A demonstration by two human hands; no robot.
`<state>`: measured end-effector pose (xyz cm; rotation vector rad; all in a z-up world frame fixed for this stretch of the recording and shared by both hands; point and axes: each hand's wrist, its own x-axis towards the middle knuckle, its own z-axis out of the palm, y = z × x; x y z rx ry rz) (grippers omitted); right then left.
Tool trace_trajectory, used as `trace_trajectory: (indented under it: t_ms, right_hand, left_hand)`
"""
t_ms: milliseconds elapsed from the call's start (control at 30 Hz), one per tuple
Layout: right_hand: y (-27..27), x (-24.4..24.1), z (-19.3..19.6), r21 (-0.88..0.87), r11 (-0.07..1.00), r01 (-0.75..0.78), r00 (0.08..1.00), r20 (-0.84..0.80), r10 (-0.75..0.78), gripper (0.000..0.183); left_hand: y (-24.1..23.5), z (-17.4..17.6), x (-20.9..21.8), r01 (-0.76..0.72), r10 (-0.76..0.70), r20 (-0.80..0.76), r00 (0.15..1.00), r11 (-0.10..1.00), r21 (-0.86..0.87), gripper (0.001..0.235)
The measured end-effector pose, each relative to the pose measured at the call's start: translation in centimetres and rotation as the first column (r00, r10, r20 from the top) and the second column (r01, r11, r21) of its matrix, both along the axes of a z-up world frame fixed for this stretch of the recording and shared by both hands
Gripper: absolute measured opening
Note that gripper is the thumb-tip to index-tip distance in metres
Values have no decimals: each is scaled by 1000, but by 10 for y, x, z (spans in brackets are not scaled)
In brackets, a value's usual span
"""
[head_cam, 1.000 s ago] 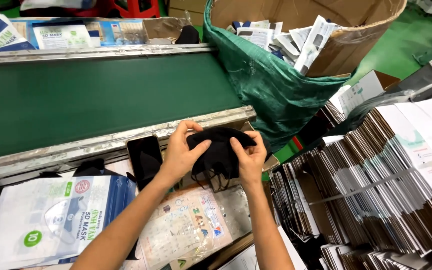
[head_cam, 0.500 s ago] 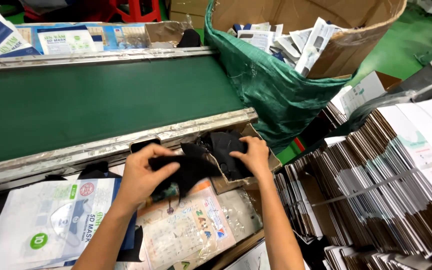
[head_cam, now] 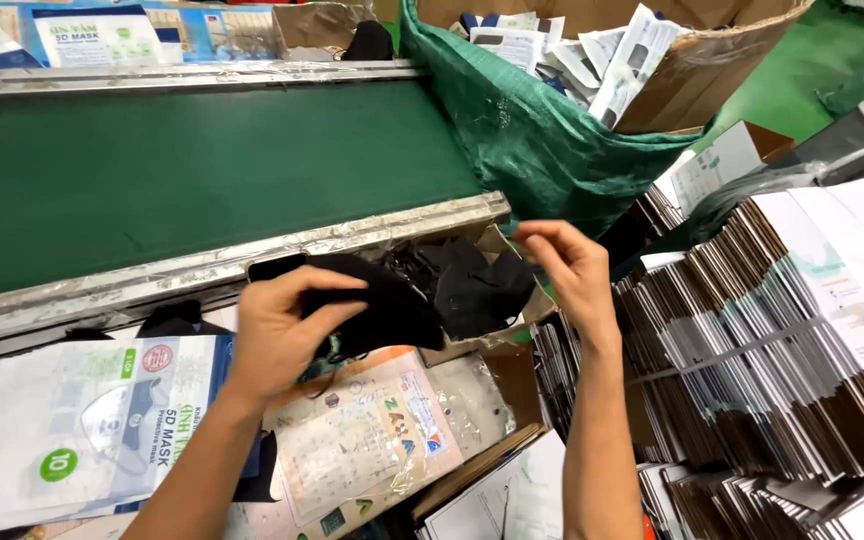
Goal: Manually counting, stacking, and inserting face masks into plastic retail pouches at a factory conveyor belt.
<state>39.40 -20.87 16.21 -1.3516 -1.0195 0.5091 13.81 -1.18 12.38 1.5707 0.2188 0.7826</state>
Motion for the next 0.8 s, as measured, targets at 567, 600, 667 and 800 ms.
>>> trace_trajectory:
  t_ms: [567,600,667,800]
  right_hand:
    - [-5,-61,-37,-18,937,348,904,273,-330,23]
    - [-5,-77,-48,-20,934,357,900,276,-338,23]
    - [-2,-105,-71,-24,999,-21,961,274,27,25]
    - [-19,-74,-51,-201,978,65,906,423,26,40]
  left_hand:
    - [-26,-37,-21,95,-94,248,964,995,6,24]
    - [-28,-50,-20,105,-102,250,963,994,3,24]
    - [-32,-75,-17,96,-81,80,994,974,-203,18]
    - [-25,-77,-45,12,-28,-57,998,965,-263,17]
